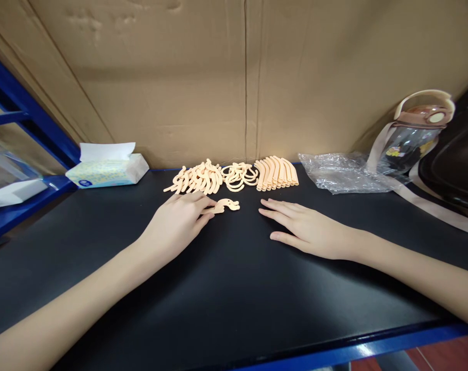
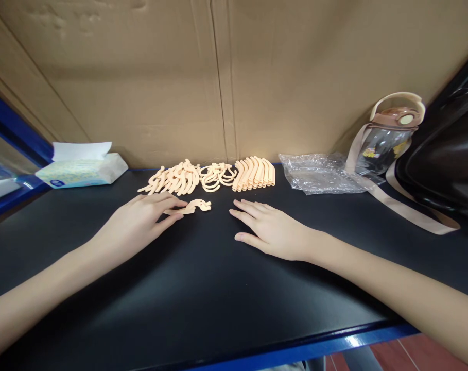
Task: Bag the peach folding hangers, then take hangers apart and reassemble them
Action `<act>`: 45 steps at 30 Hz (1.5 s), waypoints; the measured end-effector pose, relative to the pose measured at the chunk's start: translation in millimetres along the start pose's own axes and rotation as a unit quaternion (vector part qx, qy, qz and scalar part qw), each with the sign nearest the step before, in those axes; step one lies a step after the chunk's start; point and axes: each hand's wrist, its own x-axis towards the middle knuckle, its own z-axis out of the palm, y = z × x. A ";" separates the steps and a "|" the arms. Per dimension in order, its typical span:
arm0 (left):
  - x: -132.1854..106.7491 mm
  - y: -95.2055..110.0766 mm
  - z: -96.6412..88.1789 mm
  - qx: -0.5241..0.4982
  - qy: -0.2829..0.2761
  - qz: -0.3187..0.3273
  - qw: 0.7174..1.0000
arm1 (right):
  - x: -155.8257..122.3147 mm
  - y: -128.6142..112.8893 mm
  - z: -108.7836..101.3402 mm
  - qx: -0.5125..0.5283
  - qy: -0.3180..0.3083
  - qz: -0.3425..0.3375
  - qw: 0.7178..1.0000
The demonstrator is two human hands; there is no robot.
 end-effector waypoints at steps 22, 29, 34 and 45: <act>1.4 1.1 5.9 -0.029 -0.003 0.060 0.998 | 0.7 -0.2 0.2 -0.025 -0.001 -0.004 1.000; 4.2 -2.2 6.7 -0.063 -0.014 0.059 0.996 | 0.7 -0.7 -0.4 -0.022 -0.007 -0.001 1.000; 4.5 -2.4 6.5 -0.072 -0.015 0.058 0.996 | -0.3 -0.4 -1.1 -0.004 0.000 0.001 1.000; 2.2 -6.8 7.6 -0.091 -0.019 0.033 0.995 | 13.5 5.1 -16.8 0.005 0.089 0.054 0.995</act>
